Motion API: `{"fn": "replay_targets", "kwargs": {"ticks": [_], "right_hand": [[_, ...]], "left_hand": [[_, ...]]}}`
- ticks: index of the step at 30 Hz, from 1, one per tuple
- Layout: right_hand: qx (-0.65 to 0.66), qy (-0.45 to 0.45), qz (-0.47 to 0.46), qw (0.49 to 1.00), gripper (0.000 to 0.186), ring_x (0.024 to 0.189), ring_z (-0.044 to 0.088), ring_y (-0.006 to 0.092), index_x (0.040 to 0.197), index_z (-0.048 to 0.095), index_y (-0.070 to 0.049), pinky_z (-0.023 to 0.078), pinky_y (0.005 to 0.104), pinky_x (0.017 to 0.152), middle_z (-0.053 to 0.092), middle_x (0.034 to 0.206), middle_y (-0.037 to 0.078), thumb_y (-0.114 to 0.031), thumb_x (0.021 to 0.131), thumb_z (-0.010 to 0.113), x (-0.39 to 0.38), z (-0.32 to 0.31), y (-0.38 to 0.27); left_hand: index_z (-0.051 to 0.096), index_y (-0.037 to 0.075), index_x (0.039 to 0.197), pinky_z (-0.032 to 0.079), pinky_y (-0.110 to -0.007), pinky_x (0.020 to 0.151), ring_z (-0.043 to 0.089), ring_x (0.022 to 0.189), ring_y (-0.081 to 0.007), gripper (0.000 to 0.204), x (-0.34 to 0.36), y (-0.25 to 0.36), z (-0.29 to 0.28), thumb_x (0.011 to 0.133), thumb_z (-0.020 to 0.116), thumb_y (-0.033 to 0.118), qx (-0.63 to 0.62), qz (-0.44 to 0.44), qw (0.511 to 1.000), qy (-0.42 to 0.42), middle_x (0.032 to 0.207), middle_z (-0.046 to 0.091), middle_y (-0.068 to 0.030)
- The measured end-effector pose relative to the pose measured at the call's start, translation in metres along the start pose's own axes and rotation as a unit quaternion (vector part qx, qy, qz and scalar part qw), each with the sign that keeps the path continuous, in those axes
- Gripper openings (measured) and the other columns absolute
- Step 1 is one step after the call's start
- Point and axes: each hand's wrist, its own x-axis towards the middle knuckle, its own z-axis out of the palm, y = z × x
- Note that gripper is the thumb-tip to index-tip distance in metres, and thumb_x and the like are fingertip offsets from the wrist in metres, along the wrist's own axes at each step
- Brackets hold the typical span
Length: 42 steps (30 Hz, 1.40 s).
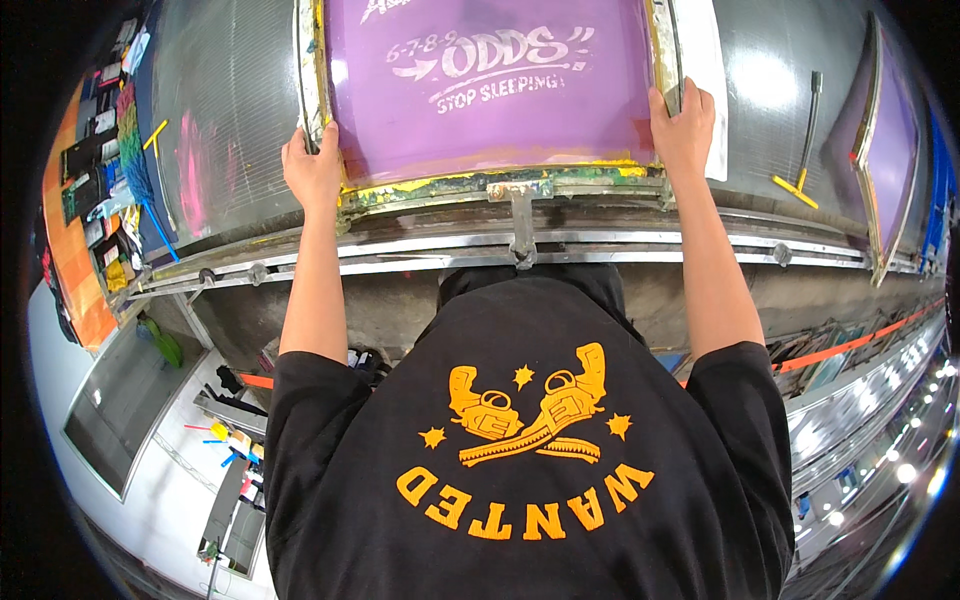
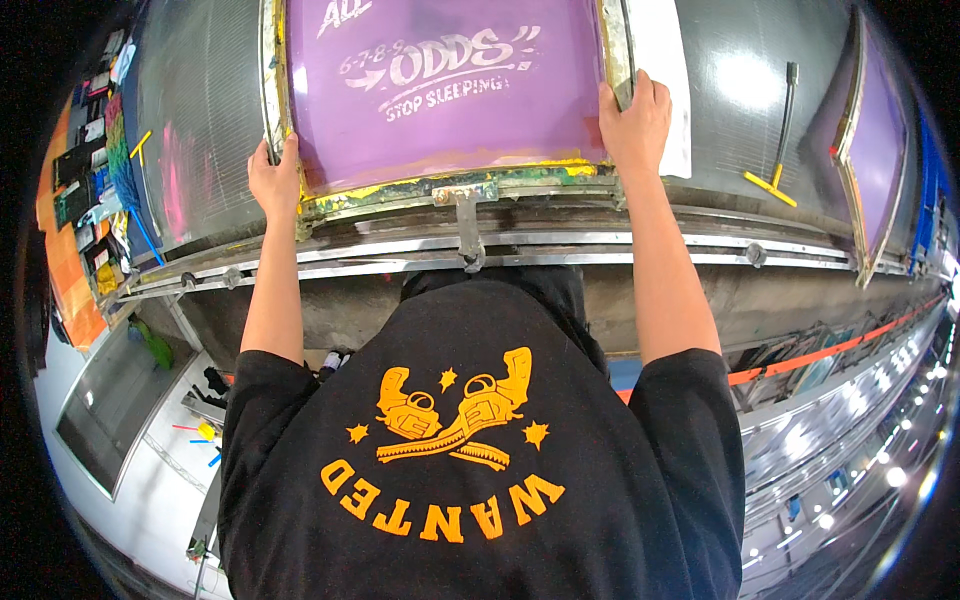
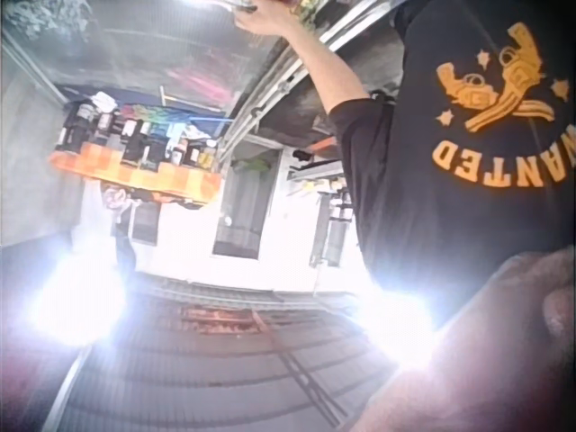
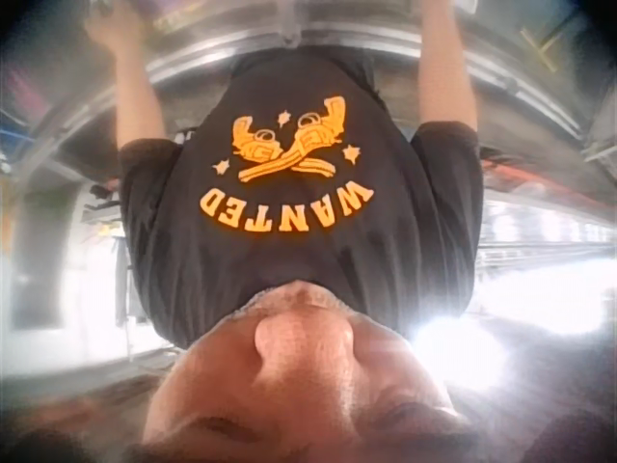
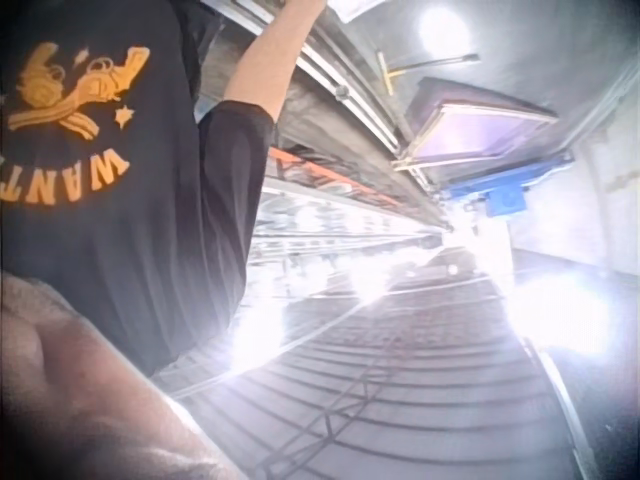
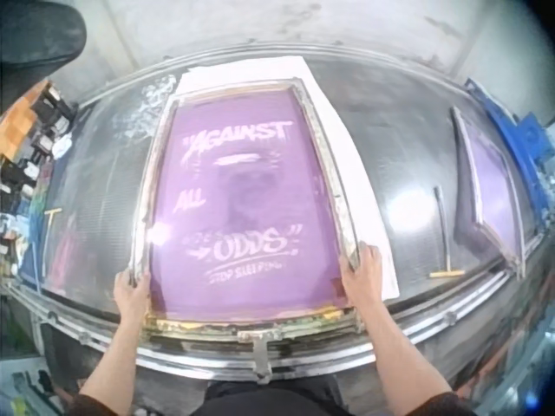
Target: The person aligns a purple screen printing frame over a white t-shirt, uses a squeegee to pull ink across the mesh, and lifts the frame to reveal the printed design. The person repeats this process on multiple shirts and later cleans the screen with a spray bottle and cloth.
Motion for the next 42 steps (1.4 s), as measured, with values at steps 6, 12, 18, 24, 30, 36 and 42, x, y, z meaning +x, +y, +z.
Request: {"fn": "replay_targets", "kwargs": {"ticks": [6,12,18,24,30,36,42], "right_hand": [[-0.035,-0.010,0.007,0.999,0.060,0.118,0.054,0.0416,0.133,0.055,0.007,0.045,0.0489,0.102,0.057,0.124,0.025,-0.036,0.093,0.070,0.000,-0.005,-0.010],[-0.070,-0.005,-0.026,0.997,0.057,0.114,0.054,0.0413,0.130,0.055,0.009,0.045,0.0493,0.100,0.057,0.121,0.025,-0.032,0.093,0.069,-0.002,-0.004,-0.010],[-0.075,-0.006,-0.049,0.996,0.055,0.112,0.054,0.0413,0.129,0.055,0.009,0.044,0.0486,0.100,0.057,0.118,0.024,-0.030,0.093,0.069,-0.003,-0.004,-0.008],[-0.078,0.000,-0.046,0.996,0.055,0.112,0.054,0.0411,0.130,0.054,0.009,0.045,0.0492,0.099,0.057,0.118,0.024,-0.029,0.093,0.070,-0.004,-0.004,-0.008],[-0.056,0.003,-0.034,0.998,0.055,0.111,0.055,0.0405,0.130,0.054,0.008,0.046,0.0487,0.099,0.057,0.118,0.024,-0.029,0.093,0.070,0.001,-0.005,-0.013],[-0.049,0.003,-0.016,0.999,0.055,0.112,0.055,0.0401,0.131,0.054,0.008,0.046,0.0483,0.100,0.058,0.118,0.024,-0.029,0.093,0.070,0.001,-0.005,-0.014],[-0.070,0.010,-0.036,0.997,0.053,0.112,0.054,0.0397,0.129,0.055,0.008,0.045,0.0480,0.100,0.057,0.118,0.023,-0.029,0.094,0.069,-0.005,-0.003,-0.010]], "left_hand": [[0.067,-0.005,0.122,0.048,-0.045,0.097,0.061,0.112,-0.0372,0.059,-0.005,0.016,-0.004,0.090,0.072,0.045,0.017,-0.007,1.000,0.009,0.119,0.064,-0.0192],[0.067,-0.005,0.119,0.048,-0.046,0.095,0.061,0.108,-0.0375,0.054,-0.003,0.014,-0.001,0.091,0.071,0.041,0.058,0.014,0.998,0.016,0.112,0.064,-0.0195],[0.067,-0.007,0.120,0.047,-0.045,0.097,0.060,0.110,-0.0371,0.056,-0.006,0.002,0.005,0.092,0.070,0.042,0.037,0.022,0.999,0.026,0.116,0.063,-0.0199],[0.066,-0.009,0.120,0.047,-0.046,0.097,0.059,0.111,-0.0397,0.057,-0.006,0.009,0.004,0.092,0.070,0.041,0.045,0.022,0.999,0.014,0.116,0.063,-0.0221],[0.067,-0.006,0.118,0.048,-0.046,0.096,0.061,0.108,-0.0399,0.051,-0.003,0.008,0.000,0.093,0.070,0.038,0.044,0.038,0.998,0.031,0.112,0.065,-0.0223],[0.067,-0.006,0.121,0.048,-0.045,0.096,0.061,0.109,-0.0379,0.054,-0.001,0.020,-0.007,0.094,0.069,0.041,0.023,0.009,1.000,-0.014,0.115,0.065,-0.0198],[0.065,-0.009,0.123,0.046,-0.046,0.099,0.059,0.114,-0.0393,0.058,-0.007,0.001,0.008,0.093,0.069,0.041,0.035,0.022,0.999,0.031,0.119,0.062,-0.0218]]}}
